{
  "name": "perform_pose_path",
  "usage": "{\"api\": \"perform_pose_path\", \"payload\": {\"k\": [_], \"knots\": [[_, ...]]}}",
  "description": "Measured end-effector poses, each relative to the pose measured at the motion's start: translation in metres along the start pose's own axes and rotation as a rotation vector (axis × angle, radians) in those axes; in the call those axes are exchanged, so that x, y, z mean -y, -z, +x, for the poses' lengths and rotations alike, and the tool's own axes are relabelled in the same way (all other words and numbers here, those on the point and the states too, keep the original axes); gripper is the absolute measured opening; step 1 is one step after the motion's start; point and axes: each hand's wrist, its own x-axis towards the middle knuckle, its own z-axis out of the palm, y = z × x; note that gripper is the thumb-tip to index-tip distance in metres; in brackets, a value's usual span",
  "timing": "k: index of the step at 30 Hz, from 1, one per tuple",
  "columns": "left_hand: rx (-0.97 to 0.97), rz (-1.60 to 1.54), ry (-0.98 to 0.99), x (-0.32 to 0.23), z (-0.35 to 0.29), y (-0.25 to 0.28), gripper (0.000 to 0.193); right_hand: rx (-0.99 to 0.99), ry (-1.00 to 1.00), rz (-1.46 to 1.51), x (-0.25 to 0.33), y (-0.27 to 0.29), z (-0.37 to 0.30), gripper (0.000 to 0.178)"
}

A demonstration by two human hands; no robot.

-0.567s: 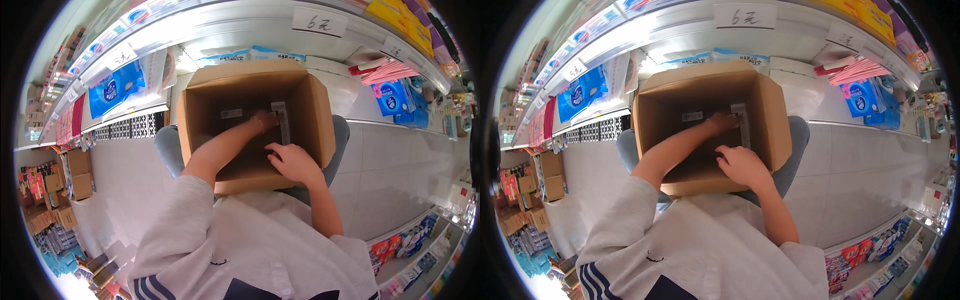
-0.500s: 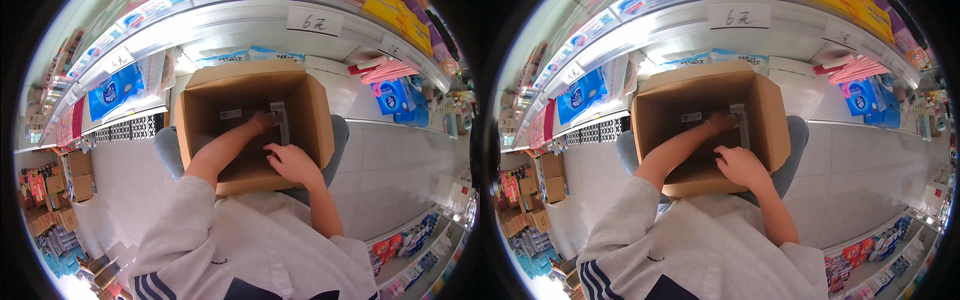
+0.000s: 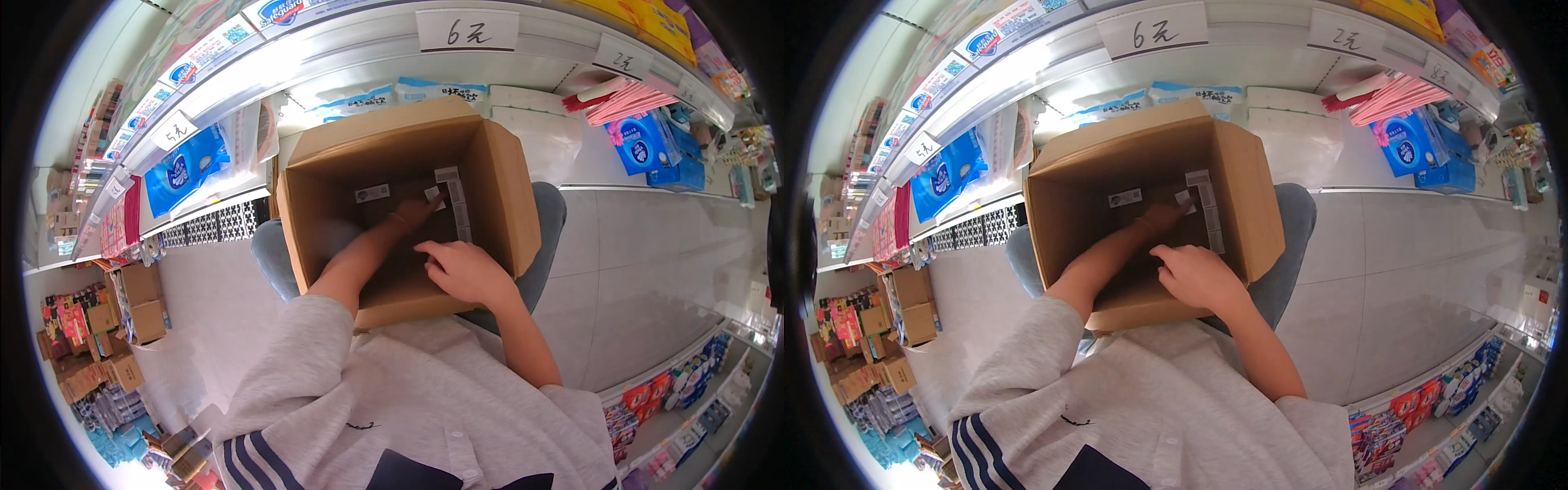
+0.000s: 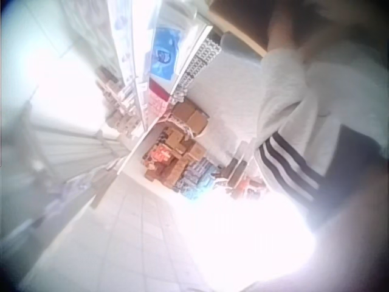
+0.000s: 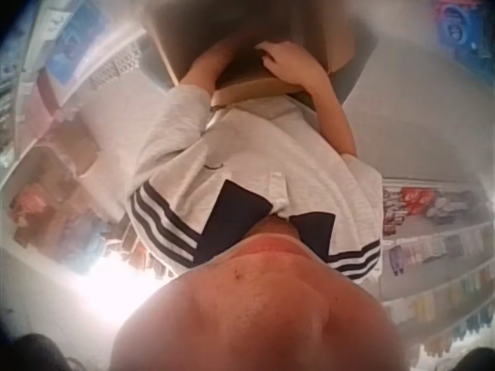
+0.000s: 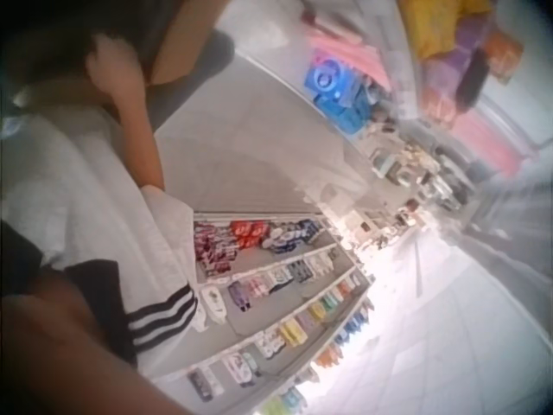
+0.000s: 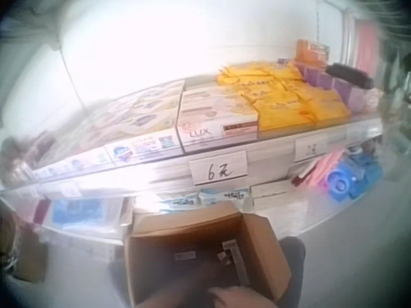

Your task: The person repeatedly picks small rectangular boxes from a cardboard box on their lap and places them onto a store shelf. They arrange the items in neat rows, alternating between different product variations visible by their packaging colors.

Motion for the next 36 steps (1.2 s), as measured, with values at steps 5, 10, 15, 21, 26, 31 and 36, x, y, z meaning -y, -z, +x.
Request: {"api": "perform_pose_path", "payload": {"k": [5,10,15,21,26,31,36], "knots": [[-0.042,-0.103,-0.046,0.001,0.001,0.020,0.058,-0.062,0.060,-0.029,-0.006,-0.003,0.001,0.039],[0.315,0.147,-0.195,-0.029,-0.016,0.118,0.044,-0.114,0.069,0.017,0.003,0.005,0.002,0.038],[0.300,0.137,-0.210,-0.076,-0.100,0.255,0.040,-0.531,0.178,0.172,0.013,0.014,0.000,0.053],[-0.106,-0.653,-0.297,-0.069,-0.219,0.295,0.049,-0.676,0.235,0.158,0.034,0.025,-0.010,0.100],[-0.370,-1.110,-0.369,-0.060,-0.263,0.248,0.054,-0.508,0.435,0.362,0.038,0.025,0.010,0.113],[-0.504,-1.286,-0.302,-0.070,-0.275,0.242,0.082,-0.674,0.669,0.392,0.063,0.026,0.026,0.114],[-0.566,-1.569,-0.303,-0.099,-0.259,0.242,0.091,-0.688,0.664,0.256,0.102,0.023,0.040,0.112]]}}
